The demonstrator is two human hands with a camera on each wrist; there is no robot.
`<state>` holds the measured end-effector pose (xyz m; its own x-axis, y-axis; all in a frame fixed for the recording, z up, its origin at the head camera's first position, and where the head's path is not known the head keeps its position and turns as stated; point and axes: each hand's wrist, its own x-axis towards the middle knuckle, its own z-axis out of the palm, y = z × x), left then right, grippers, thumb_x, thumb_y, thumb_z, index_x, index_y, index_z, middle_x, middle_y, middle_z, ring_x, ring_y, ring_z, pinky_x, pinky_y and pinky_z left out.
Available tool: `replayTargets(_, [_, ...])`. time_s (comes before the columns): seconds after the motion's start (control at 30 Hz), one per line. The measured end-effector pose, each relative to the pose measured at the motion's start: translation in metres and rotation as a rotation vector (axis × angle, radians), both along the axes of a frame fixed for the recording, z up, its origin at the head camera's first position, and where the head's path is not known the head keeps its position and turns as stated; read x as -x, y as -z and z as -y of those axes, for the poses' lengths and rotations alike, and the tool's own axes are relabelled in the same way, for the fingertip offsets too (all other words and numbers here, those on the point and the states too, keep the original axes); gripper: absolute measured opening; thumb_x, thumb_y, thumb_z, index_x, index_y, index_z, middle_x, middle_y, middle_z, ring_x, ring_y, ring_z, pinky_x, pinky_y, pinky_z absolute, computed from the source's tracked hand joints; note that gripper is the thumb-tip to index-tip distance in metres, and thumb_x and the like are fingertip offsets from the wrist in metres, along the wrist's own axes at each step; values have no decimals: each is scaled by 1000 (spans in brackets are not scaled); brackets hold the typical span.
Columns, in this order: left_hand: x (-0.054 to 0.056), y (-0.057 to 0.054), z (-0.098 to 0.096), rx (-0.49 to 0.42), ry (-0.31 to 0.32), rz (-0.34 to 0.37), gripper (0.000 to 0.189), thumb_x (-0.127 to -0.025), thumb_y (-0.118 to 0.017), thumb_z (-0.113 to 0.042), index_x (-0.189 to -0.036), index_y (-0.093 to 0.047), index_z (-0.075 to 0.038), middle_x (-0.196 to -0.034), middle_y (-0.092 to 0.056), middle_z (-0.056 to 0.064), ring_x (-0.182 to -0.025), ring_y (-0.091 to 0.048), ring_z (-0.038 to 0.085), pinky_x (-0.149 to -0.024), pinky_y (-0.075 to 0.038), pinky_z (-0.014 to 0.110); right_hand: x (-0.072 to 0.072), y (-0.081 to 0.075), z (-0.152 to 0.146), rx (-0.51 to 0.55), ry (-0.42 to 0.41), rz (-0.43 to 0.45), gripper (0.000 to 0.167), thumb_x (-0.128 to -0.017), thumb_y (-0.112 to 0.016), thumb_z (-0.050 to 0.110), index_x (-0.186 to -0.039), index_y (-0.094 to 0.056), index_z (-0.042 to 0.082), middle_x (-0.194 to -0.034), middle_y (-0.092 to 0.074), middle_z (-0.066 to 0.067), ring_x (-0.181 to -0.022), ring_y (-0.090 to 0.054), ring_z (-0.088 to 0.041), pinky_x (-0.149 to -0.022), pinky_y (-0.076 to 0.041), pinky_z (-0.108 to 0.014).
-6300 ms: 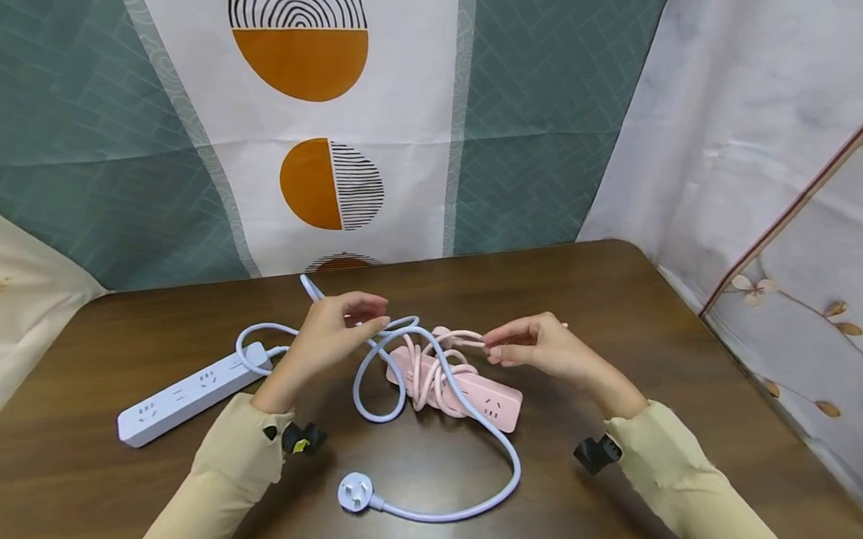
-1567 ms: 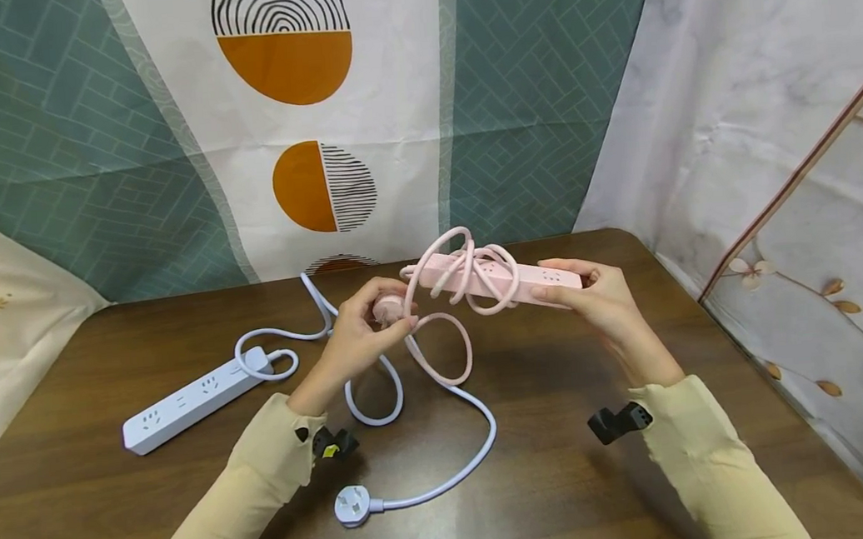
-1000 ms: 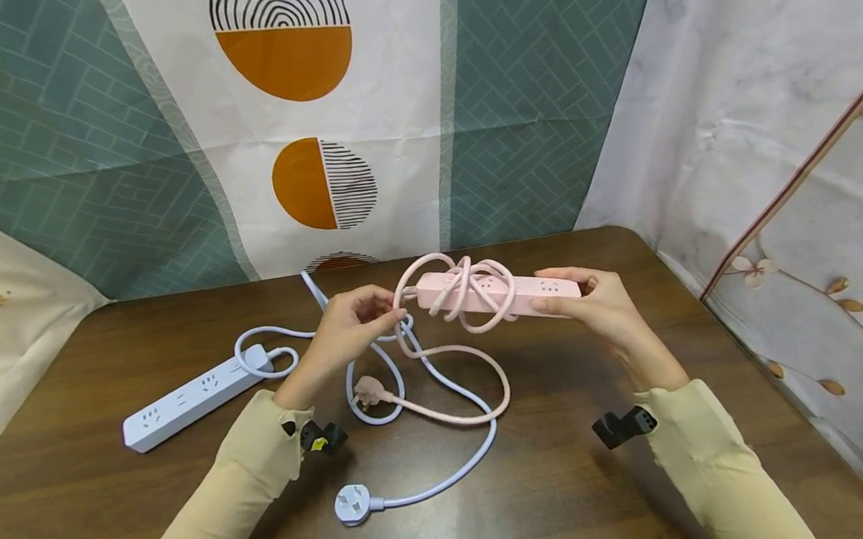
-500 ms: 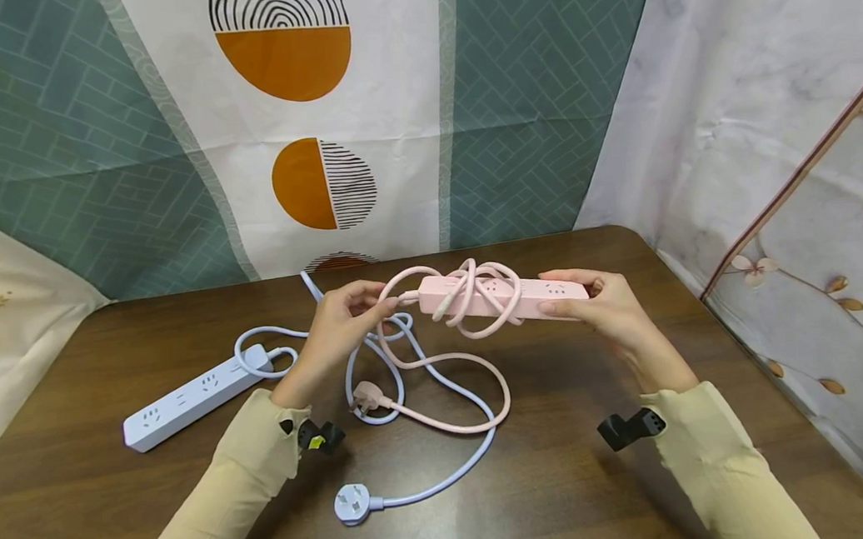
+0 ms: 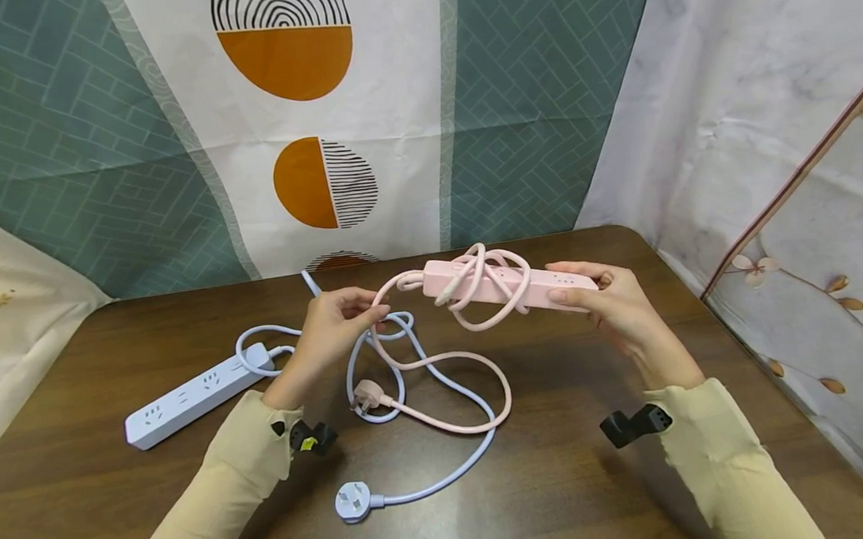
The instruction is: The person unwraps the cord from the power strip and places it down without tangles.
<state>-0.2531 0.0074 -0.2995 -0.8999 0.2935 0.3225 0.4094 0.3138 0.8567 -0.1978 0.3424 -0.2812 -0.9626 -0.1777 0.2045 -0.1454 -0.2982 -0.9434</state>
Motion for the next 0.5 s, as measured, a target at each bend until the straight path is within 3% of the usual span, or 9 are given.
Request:
replayTargets(0.23, [-2, 2, 8, 16, 39, 20, 17, -82, -66, -8, -93, -66, 6, -78, -68, 15, -64, -65, 21, -58, -51, 28, 1, -4, -1, 46, -13, -5, 31, -83, -49, -14, -103, -67, 0, -93, -67, -8, -81, -64, -12, -67, -51, -22])
replayTargets(0.4, [-7, 2, 15, -1, 73, 49, 18, -84, -66, -15, -89, -65, 1, -65, -64, 12, -56, -62, 20, -51, -44, 25, 1, -4, -3, 51, 40, 6, 28, -82, -53, -13, -101, -68, 1, -93, -68, -7, -80, -63, -11, -63, -49, -19])
replayTargets(0.5, [-11, 2, 18, -15, 69, 15, 18, -85, -65, -18, -91, -66, -1, -63, -63, 10, -54, -62, 20, -49, -44, 26, 1, -3, -4, 8, 81, 20, 27, -81, -57, -11, -99, -70, 5, -92, -68, -4, -78, -62, -9, -61, -47, -18])
